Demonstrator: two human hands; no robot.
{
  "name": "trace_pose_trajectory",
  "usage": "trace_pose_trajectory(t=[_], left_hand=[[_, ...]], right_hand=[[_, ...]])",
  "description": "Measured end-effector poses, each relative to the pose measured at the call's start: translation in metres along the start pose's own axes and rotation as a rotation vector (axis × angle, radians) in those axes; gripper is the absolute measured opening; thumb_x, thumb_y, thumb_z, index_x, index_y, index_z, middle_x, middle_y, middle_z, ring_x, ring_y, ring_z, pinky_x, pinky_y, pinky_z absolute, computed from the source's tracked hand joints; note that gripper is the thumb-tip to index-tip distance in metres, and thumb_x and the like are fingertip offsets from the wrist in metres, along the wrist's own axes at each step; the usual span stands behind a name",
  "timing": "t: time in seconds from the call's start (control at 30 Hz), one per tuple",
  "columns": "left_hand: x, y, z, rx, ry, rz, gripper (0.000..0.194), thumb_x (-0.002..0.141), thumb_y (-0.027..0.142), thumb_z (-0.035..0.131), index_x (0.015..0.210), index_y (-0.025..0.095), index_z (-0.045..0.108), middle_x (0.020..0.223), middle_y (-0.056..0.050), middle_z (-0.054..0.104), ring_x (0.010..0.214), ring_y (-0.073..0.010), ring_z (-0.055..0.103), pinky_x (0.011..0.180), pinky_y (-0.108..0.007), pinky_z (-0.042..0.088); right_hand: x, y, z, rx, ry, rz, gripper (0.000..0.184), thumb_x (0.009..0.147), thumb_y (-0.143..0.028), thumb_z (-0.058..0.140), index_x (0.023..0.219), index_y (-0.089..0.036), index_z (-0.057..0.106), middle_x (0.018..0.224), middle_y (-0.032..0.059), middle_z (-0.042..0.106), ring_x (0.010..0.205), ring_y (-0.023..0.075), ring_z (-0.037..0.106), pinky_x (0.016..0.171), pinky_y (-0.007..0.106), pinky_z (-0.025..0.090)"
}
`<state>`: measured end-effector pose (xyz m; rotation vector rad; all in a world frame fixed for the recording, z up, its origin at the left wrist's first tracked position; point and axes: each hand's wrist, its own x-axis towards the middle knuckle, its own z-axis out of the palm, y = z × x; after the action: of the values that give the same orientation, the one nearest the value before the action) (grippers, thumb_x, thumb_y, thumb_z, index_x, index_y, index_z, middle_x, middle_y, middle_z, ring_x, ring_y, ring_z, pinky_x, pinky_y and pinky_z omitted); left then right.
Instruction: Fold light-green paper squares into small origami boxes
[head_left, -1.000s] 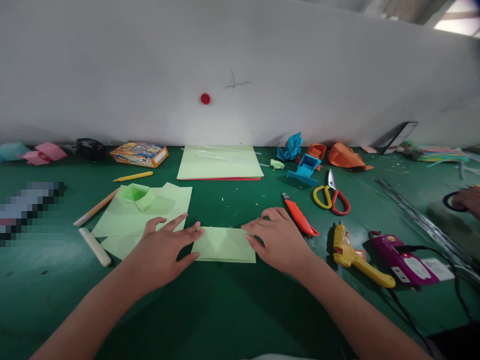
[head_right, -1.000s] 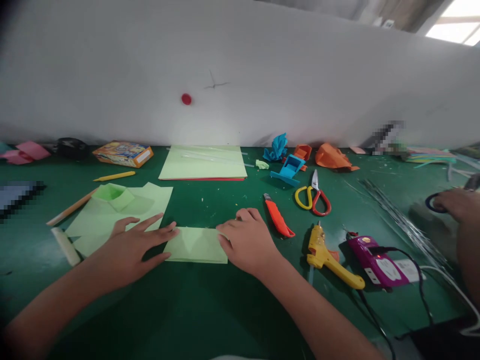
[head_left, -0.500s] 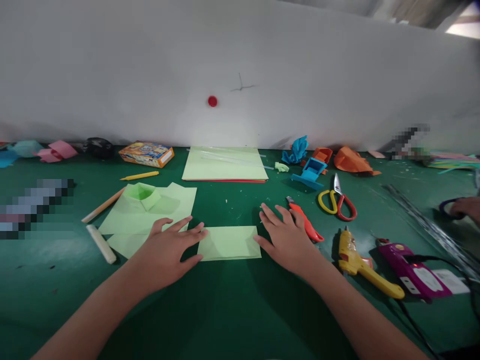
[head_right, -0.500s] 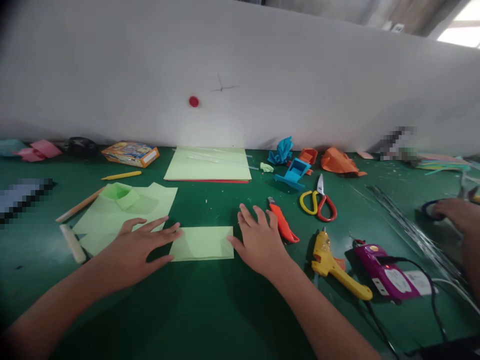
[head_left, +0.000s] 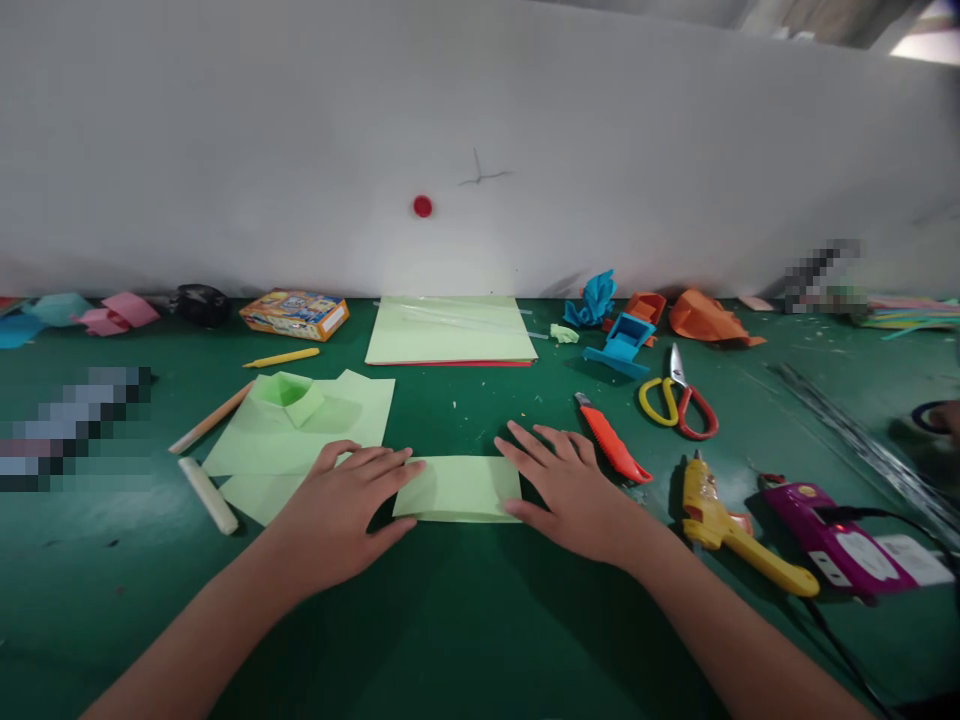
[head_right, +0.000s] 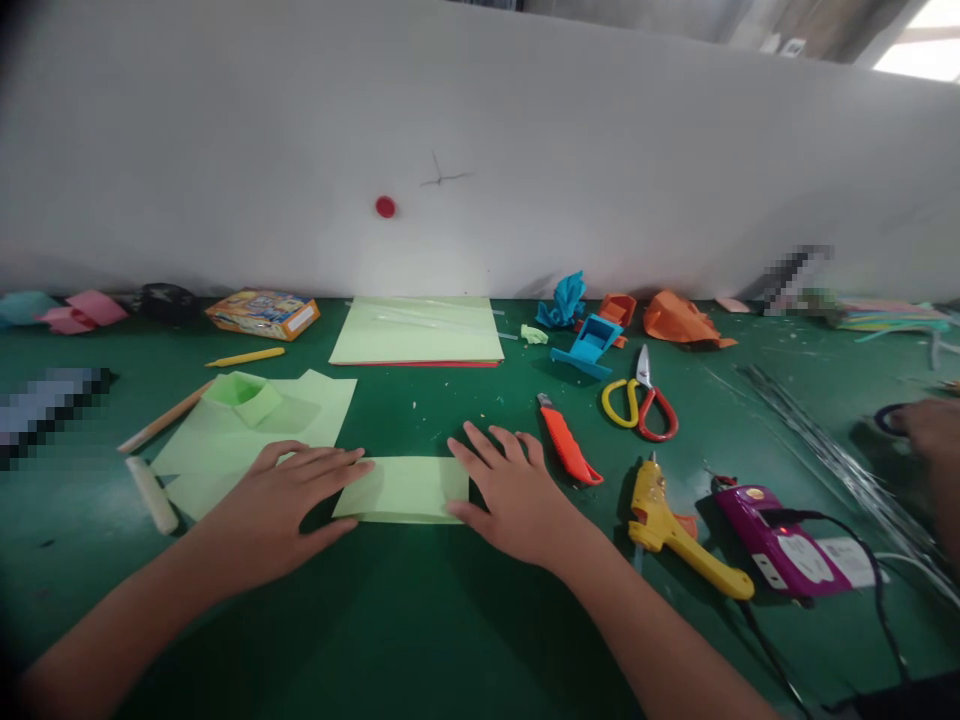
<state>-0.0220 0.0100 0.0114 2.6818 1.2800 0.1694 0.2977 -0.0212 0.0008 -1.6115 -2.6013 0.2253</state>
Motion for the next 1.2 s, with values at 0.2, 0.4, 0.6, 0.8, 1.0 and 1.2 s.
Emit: trace_pose_trajectory(t=[0.2,0.4,0.6,0.8,1.0,1.2], left_hand=[[0.003,0.003,-0.004,-0.021,0.031,0.009,0.051,0.095,0.045,0.058,0.144,0.031,0.056,0.138,-0.005,0.066,0.124,-0.0295,0.06,0.109,-0.046,0.032],[0.003,0.007,-0.002,-0.148,0.041,-0.071,0.063,0.09,0.034,0.062,0.151,0.032,0.047,0.133,-0.005,0.065,0.122,-0.0295,0.057,0.104,-0.043,0.04],[0.002,0.014,-0.004,-0.427,0.022,-0.23,0.061,0.094,0.044,0.057,0.152,0.03,0.045,0.119,-0.007,0.068,0.109,-0.0284,0.062,0.098,-0.042,0.048],[0.003,0.022,-0.003,-0.89,0.04,-0.388,0.074,0.09,0.053,0.064,0.157,0.034,0.038,0.108,-0.005,0.071,0.097,-0.0279,0.068,0.08,-0.037,0.056],[0.011,0.027,0.0,-1.171,0.076,-0.535,0.098,0.077,0.05,0.078,0.159,0.022,0.033,0.087,-0.003,0.073,0.077,-0.0234,0.07,0.076,-0.036,0.056],[0.017,0.026,-0.004,-1.21,0.3,-0.635,0.094,0.07,0.048,0.081,0.15,0.018,0.043,0.076,0.0,0.07,0.068,-0.0206,0.066,0.066,-0.032,0.053]], right_hand=[[0.002,-0.004,-0.009,0.158,-0.028,-0.152,0.07,0.1,-0.057,0.05,0.16,-0.028,0.032,0.163,0.0105,0.039,0.144,0.034,0.037,0.116,0.055,0.025],[0.003,-0.006,-0.01,0.272,0.049,-0.173,0.048,0.101,-0.037,0.053,0.148,-0.023,0.051,0.143,0.01,0.062,0.127,0.0257,0.055,0.107,0.045,0.035],[0.005,-0.009,-0.006,0.348,0.154,0.019,0.037,0.104,-0.031,0.041,0.124,-0.021,0.071,0.114,0.0085,0.077,0.1,0.0245,0.068,0.088,0.038,0.048],[0.005,-0.013,-0.006,0.493,0.177,0.167,0.039,0.103,-0.037,0.04,0.121,-0.021,0.07,0.099,0.0066,0.078,0.088,0.0245,0.071,0.073,0.033,0.048],[0.005,-0.02,-0.003,0.766,0.132,0.147,0.033,0.101,-0.041,0.045,0.098,-0.021,0.071,0.085,0.0023,0.072,0.076,0.021,0.065,0.068,0.031,0.047],[0.008,-0.022,-0.005,1.324,-0.032,0.134,0.047,0.091,-0.064,0.057,0.077,-0.02,0.066,0.076,0.001,0.068,0.071,0.0193,0.064,0.069,0.032,0.053]])
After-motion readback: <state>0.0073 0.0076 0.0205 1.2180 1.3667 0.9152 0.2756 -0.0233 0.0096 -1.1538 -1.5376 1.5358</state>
